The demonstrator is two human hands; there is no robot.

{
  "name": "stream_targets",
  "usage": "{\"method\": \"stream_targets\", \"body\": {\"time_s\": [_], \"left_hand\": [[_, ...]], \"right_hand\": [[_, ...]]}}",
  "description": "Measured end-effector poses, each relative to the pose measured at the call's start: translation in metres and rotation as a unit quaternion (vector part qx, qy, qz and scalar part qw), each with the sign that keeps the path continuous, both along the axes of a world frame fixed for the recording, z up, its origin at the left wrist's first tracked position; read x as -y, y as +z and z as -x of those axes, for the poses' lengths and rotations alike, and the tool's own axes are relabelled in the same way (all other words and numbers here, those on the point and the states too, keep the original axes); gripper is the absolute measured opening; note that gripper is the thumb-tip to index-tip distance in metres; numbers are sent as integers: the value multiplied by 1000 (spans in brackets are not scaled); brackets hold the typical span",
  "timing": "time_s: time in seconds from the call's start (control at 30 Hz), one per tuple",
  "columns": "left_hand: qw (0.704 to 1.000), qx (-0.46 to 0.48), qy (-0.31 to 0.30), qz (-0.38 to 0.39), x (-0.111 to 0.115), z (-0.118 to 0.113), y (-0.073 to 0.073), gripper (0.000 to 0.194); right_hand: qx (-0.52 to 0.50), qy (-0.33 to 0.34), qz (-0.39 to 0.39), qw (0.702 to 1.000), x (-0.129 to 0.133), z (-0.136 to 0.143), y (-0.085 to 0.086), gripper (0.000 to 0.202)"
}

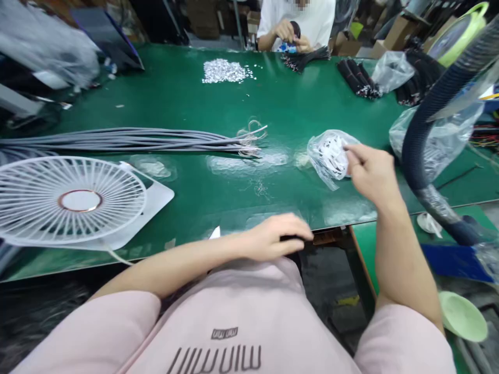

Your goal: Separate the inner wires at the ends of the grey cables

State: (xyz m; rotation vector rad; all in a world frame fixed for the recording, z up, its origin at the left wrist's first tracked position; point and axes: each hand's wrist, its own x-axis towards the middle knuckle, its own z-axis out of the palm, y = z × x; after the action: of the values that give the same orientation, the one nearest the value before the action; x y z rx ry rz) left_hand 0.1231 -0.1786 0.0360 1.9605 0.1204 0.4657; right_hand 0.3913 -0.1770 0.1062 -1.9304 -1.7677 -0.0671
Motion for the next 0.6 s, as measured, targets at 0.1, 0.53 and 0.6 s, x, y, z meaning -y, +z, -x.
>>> {"method": "stream_targets", "body": {"time_s": [0.1, 0.53, 0.6], "left_hand": [[964, -65, -84, 243, 30, 48, -16, 30], [625, -27, 45, 779, 63, 28, -171, 40], [605, 28, 31, 795, 53, 22, -169, 38]], "right_hand": [[8, 203, 150, 968, -8, 69, -17, 45], [200, 381, 213, 877, -97, 189, -98, 61], [189, 370, 202, 887, -77, 178, -104, 60]]}}
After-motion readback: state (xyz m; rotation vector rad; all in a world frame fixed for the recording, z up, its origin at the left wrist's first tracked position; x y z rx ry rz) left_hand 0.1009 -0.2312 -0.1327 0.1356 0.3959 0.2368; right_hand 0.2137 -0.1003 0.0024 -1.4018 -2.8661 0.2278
